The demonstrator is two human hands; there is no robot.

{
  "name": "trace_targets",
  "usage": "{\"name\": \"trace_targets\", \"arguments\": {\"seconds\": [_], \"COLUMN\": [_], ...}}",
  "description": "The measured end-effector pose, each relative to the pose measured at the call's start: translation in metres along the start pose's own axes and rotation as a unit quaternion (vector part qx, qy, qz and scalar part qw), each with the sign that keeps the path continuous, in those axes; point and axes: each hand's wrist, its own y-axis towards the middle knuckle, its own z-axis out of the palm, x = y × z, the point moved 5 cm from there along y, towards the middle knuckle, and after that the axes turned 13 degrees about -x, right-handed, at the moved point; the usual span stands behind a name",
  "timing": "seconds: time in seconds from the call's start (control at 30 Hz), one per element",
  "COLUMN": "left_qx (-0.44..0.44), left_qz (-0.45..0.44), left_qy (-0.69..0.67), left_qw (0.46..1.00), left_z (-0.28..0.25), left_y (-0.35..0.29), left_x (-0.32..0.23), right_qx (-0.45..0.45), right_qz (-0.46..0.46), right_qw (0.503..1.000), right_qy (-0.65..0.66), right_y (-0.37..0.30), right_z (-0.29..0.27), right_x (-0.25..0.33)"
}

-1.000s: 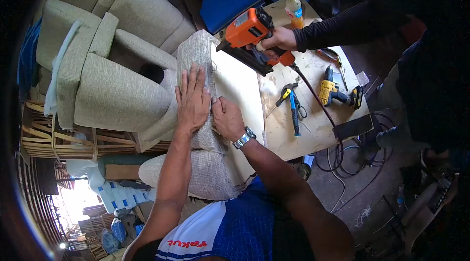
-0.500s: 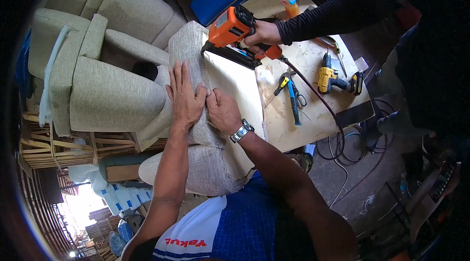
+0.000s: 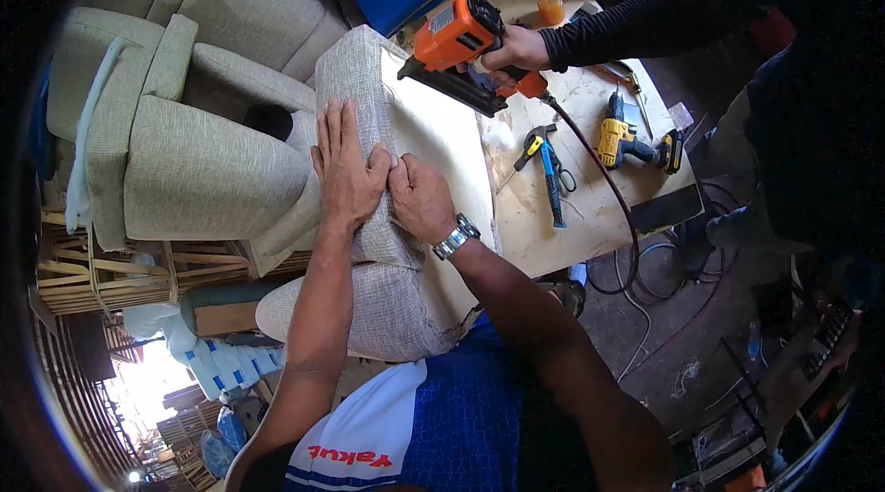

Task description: The person uses a staple gun to attach fabric to a chair armrest, smoothing the material and securing it in place. They then lift and reposition the armrest on the workbench to continue the upholstery process.

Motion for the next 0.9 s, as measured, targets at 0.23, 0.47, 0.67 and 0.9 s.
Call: {"name": "trace_targets", "arguments": {"seconds": [0.23, 0.47, 0.67, 0.9], "left_qx": [0.000, 0.000, 0.003, -0.002], "left_qz": [0.001, -0.001, -0.004, -0.003], "left_qy": [0.006, 0.006, 0.001, -0.004], "left_qw": [1.000, 1.000, 1.000, 1.000], "left_z": [-0.0009, 0.0001, -0.0019, -0.0012], "left_y": [0.0003, 0.0009, 0.0027, 0.0007], "left_x": [0.0000, 0.0006, -0.0009, 0.0010], "right_qx": [-0.001, 0.008, 0.009, 0.008], "right_qz": [-0.011, -0.017, -0.003, -0.002], "right_qw": [1.000, 1.000, 1.000, 1.000], "right_qy": [-0.006, 0.003, -0.005, 0.013], "right_y": [-0.0005, -0.0017, -0.0005, -0.0009], "right_z": [-0.0009, 0.0015, 0.0015, 0.0002], "right_x": [0.0008, -0.0044, -0.0056, -0.0010]}}
